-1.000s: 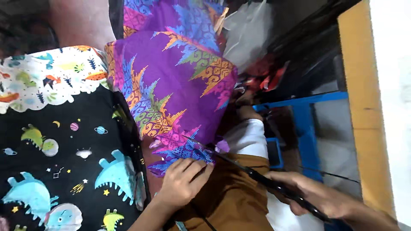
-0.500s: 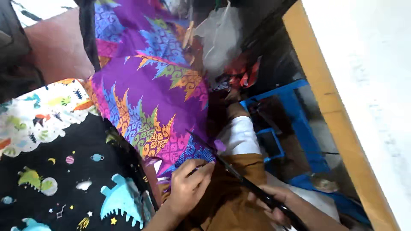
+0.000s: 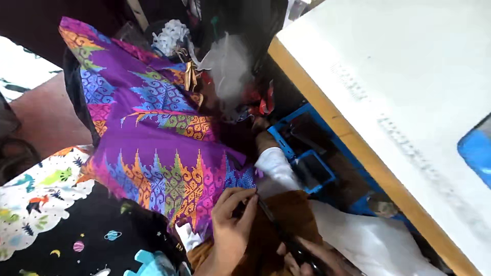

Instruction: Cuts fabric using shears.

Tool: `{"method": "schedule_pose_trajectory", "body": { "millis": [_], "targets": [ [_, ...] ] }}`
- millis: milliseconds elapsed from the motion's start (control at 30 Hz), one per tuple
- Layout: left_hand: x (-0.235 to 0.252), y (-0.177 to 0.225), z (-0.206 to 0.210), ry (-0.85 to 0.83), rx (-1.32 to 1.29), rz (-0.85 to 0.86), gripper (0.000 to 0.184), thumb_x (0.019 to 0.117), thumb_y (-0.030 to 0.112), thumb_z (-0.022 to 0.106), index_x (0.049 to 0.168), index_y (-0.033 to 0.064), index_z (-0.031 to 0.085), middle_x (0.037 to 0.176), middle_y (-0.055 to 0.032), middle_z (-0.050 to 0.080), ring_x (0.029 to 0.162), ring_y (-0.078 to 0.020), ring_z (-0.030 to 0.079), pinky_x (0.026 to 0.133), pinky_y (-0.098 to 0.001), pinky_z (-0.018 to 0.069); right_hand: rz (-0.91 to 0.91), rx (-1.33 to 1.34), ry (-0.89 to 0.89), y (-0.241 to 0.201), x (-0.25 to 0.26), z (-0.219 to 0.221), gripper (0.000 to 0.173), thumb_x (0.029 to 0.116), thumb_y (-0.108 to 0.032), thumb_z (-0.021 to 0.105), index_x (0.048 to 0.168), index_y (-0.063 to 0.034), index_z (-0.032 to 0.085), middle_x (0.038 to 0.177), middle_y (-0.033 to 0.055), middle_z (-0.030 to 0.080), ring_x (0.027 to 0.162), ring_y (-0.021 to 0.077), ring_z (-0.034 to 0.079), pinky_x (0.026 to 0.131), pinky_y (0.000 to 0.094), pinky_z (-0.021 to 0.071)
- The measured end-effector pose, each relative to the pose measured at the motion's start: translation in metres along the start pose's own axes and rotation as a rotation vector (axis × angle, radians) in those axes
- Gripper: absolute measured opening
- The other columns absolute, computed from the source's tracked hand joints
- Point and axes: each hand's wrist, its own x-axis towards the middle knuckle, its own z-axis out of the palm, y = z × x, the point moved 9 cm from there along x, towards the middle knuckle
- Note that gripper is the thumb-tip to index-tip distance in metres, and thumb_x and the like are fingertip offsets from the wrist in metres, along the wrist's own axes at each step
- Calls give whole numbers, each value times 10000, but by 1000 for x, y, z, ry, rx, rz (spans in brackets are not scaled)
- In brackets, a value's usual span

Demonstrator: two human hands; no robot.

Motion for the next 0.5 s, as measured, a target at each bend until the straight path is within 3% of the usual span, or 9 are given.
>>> {"method": "schedule_pose_trajectory", "body": {
  "millis": [167,333,500],
  "targets": [
    [-1,-4,1,2,-18,-45,130,916,34,693,1023,-5,755,1002,-46,707,881,-35,675,745,-168,587,-63,83,-11,4,5,8,390,984,-455,615,1230,-153,626,885,-146,630,730,-60,563,664,147,491],
    [-2,-3,0,13,-28,-47,123,917,30,687,1014,-3,755,1003,-35,716,888,-34,677,759,-172,586,-46,168,31,6,15,16,339,939,-488,654,1183,-253,652,879,-155,671,716,-65,593,654,136,510],
    [-3,-3,0,20,-35,-30,127,914,24,688,1018,-1,757,1002,-38,722,908,-48,684,771,-185,590,-46,319,7,9,17,25,335,948,-455,654,1197,-231,658,873,-135,676,702,-49,602,655,141,521]
  ]
}}
